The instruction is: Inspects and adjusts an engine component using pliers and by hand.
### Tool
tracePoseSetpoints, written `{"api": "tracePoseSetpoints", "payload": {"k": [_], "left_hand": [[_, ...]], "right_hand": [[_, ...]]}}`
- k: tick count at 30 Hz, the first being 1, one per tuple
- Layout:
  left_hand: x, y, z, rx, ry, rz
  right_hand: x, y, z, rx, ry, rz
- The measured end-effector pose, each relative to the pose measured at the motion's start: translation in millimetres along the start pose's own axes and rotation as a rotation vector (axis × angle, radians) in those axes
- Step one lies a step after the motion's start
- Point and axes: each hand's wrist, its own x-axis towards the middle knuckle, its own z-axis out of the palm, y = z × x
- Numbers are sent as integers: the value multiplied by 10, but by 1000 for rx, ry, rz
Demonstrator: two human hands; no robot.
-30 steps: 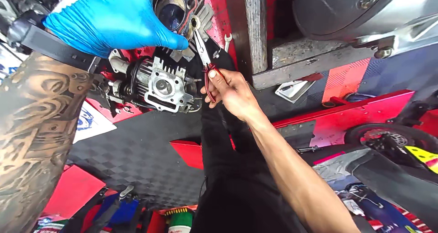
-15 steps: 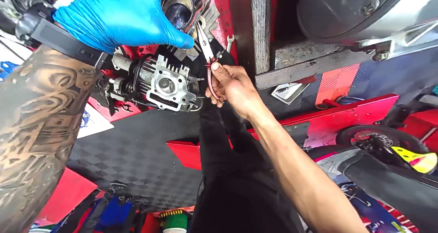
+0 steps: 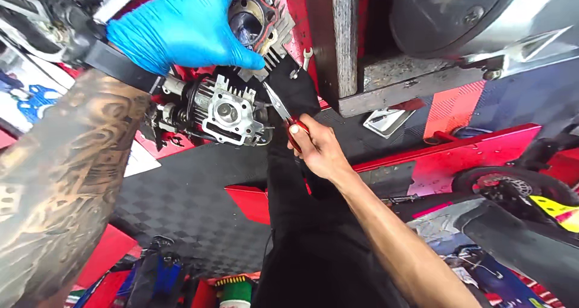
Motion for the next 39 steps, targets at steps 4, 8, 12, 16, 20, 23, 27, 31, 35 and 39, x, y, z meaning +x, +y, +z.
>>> {"api": "tracePoseSetpoints", "payload": {"k": [4, 8, 12, 16, 20, 23, 27, 31, 35, 39], "left_hand": [[6, 295, -13, 178, -5, -37], [-31, 380, 2, 359, -44, -39], [-271, 815, 33, 484, 45, -106], [-834, 1602, 316, 94, 180, -41], [-1203, 1773, 772, -252, 414, -6], [-1326, 1753, 815, -420, 440, -20], [-1446, 1632, 760, -510, 400, -124], [-1435, 1506, 521, -751, 428, -290], [-1407, 1530, 264, -1133, 494, -280], [-1422, 1655, 90, -1258, 520, -181]], "right_hand": [[-344, 44, -156, 73, 37, -7], [-573, -54, -301, 133, 44, -23], [-694, -262, -399, 103, 61, -60], [-799, -457, -520, 88, 1, -64], [-907, -582, -612, 85, -138, -55], [-963, -623, -672, 108, -253, -20], [-961, -634, -707, 186, -418, 51], [-916, -549, -642, 397, -413, 188], [-537, -498, -240, 219, -12, 347], [64, -403, 38, 96, 166, 329]]}}
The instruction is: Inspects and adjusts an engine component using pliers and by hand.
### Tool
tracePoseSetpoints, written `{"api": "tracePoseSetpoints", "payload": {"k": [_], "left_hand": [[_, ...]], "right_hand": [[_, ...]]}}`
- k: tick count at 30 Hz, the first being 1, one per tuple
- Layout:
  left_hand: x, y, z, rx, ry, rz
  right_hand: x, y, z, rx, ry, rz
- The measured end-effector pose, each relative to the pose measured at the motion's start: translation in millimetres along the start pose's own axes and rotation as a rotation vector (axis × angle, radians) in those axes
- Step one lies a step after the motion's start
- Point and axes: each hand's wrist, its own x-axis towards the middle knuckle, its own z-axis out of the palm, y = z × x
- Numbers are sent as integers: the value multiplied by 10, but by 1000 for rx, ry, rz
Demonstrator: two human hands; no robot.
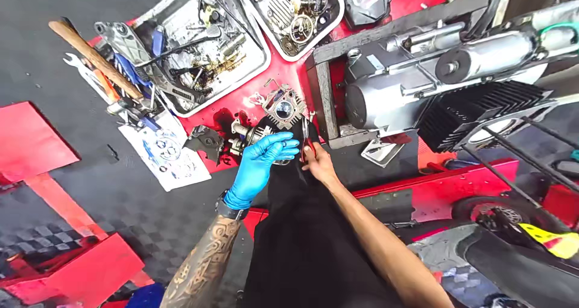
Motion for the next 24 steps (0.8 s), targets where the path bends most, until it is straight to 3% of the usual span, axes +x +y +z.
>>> {"api": "tracePoseSetpoints", "payload": {"k": [4, 9, 14, 19, 24], "left_hand": [[-94, 198, 114, -64, -23, 26], [-265, 346, 349, -135, -45, 47], [-427, 353, 661, -86, 31, 90], [-579, 244, 1041, 122, 173, 204], [-728, -33, 1606, 171, 337, 172]], "right_hand": [[150, -78, 83, 144, 144, -16], [102, -195, -22, -214, 172, -31], [188, -149, 192, -340, 332, -81], [109, -134, 9, -448, 123, -115], [196, -42, -232, -536, -70, -189]]}}
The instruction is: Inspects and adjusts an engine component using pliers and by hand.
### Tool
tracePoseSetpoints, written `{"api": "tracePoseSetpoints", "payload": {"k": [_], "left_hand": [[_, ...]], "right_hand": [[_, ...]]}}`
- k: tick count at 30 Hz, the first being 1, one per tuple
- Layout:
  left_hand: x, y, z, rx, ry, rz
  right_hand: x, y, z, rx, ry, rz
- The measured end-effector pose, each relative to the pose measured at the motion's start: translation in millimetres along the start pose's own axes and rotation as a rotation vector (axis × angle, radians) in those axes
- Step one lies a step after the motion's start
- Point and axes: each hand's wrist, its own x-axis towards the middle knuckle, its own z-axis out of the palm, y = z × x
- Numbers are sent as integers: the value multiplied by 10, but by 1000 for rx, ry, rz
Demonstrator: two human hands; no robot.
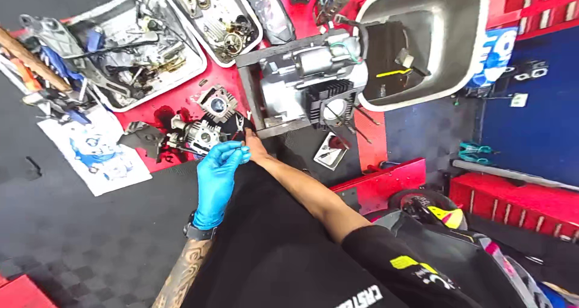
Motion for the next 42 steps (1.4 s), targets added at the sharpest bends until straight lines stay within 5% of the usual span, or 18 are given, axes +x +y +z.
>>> {"api": "tracePoseSetpoints", "payload": {"k": [6, 10, 14, 20, 25, 42], "left_hand": [[-442, -121, 621, 81, 119, -30], [-592, -162, 928, 153, 147, -15], [-571, -223, 1190, 241, 78, 26], [-491, -104, 1635, 40, -99, 15], [-439, 3, 1907, 48, -46, 135], [-425, 168, 2021, 216, 32, 110]], "right_hand": [[-1, -88, 52, -8, 23, 96], [-395, 162, 26, -52, -2, -37], [-1303, 392, -1116, -132, -340, -216], [-2031, 905, -2244, 250, 158, -419], [-2258, 855, -2454, 690, 442, -519], [-2137, 684, -2338, 962, 540, -586]]}}
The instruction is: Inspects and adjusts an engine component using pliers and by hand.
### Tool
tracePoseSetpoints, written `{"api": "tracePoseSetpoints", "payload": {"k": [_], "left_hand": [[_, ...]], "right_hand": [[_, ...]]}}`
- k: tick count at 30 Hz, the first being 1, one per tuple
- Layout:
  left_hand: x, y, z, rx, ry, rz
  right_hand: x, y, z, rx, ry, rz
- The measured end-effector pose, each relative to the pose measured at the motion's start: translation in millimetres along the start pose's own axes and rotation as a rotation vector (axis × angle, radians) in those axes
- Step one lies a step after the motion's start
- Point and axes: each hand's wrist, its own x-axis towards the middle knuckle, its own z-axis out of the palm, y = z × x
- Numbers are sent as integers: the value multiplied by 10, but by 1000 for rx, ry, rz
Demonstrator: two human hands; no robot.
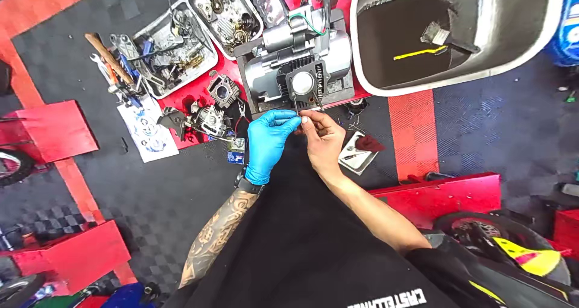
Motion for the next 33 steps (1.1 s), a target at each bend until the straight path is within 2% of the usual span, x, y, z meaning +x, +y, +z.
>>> {"api": "tracePoseSetpoints", "payload": {"k": [9, 14, 17, 21, 29, 33], "left_hand": [[25, -61, -76, -53, -89, -28], [42, -140, -52, -41, -27, -9], [88, -263, -109, 14, 27, -11], [131, -434, -171, 38, 13, -19], [290, -589, -575, 192, -113, -41], [347, -668, -771, 230, -184, -33]], "right_hand": [[13, 47, 32, 38, 13, 52], [17, 78, 4, 7, -1, 38], [19, 232, -87, -208, 0, -124], [71, 358, -100, -488, 56, -331], [169, 530, 120, -676, 164, -292], [315, 761, 267, -757, 289, -418]]}}
